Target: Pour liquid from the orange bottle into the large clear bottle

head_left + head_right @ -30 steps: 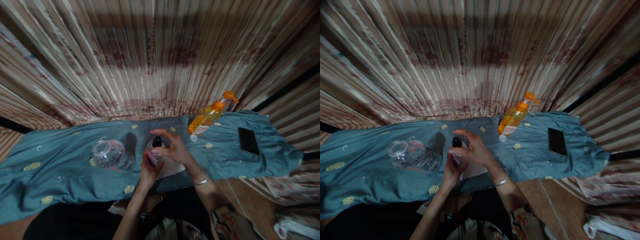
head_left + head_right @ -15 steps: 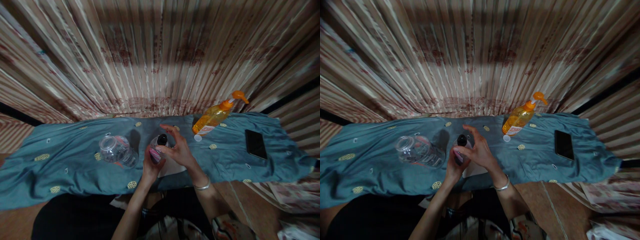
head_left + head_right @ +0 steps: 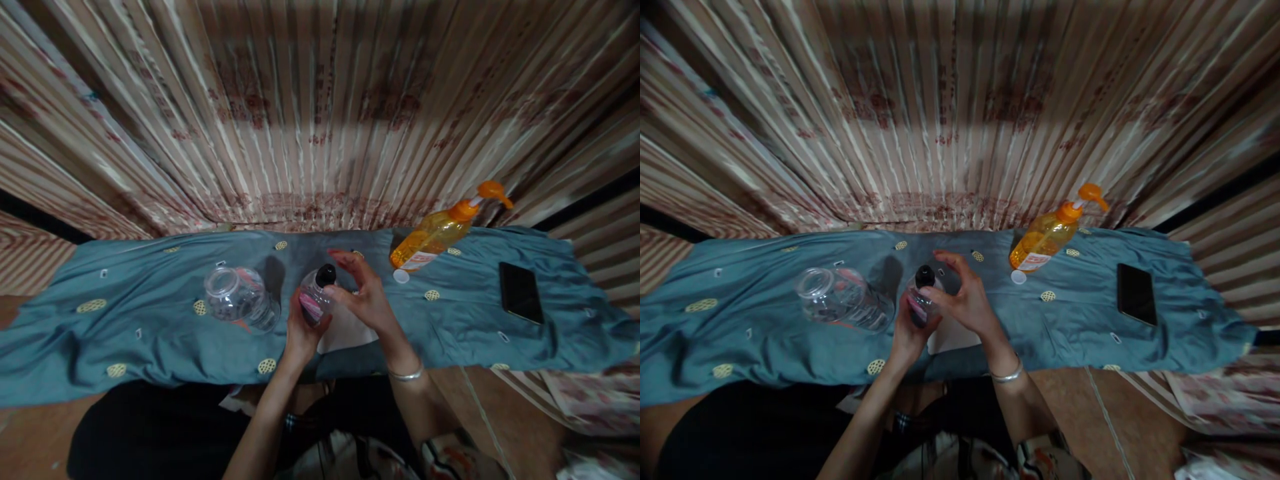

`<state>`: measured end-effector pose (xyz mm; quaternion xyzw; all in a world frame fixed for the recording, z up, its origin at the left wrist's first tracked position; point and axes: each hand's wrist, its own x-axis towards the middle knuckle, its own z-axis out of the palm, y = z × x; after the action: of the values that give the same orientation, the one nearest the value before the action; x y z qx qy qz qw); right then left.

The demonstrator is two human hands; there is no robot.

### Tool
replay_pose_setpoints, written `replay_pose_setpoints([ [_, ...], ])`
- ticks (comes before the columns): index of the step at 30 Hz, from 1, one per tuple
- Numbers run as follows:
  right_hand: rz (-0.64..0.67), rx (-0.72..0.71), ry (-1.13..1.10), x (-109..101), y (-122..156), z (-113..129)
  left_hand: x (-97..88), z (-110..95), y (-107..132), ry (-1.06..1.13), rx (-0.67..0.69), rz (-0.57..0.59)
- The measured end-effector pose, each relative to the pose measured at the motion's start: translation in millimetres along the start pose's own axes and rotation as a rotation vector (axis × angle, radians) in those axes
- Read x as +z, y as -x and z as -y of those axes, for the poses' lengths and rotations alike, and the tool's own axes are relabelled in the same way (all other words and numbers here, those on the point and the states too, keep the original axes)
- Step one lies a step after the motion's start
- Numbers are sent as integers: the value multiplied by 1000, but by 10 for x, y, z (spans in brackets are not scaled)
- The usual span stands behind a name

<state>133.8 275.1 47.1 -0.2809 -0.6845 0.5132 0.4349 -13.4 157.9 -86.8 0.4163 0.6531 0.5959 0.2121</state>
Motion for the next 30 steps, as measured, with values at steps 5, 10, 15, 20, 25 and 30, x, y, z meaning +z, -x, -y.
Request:
replay_pose_setpoints([
  [5,9,3,-12,-4,31,43,-20,5,4,-9,6,-8],
  [10,-32,2,50,159,15,145,-9,6,-7,-12,20,1],
  [15,-45,-22,31,154,10,168,-10,6,-3,-8,19,1],
  [20,76,-49,-32,51,18,224,-23,-9,-33,-4,13,-7],
  [25,166,-17,-42,0,40,301,-42,-43,-69,-6,5,-5],
  [30,184,-2,-47,29,65,261,-34,-56,-62,-6,0,-2],
])
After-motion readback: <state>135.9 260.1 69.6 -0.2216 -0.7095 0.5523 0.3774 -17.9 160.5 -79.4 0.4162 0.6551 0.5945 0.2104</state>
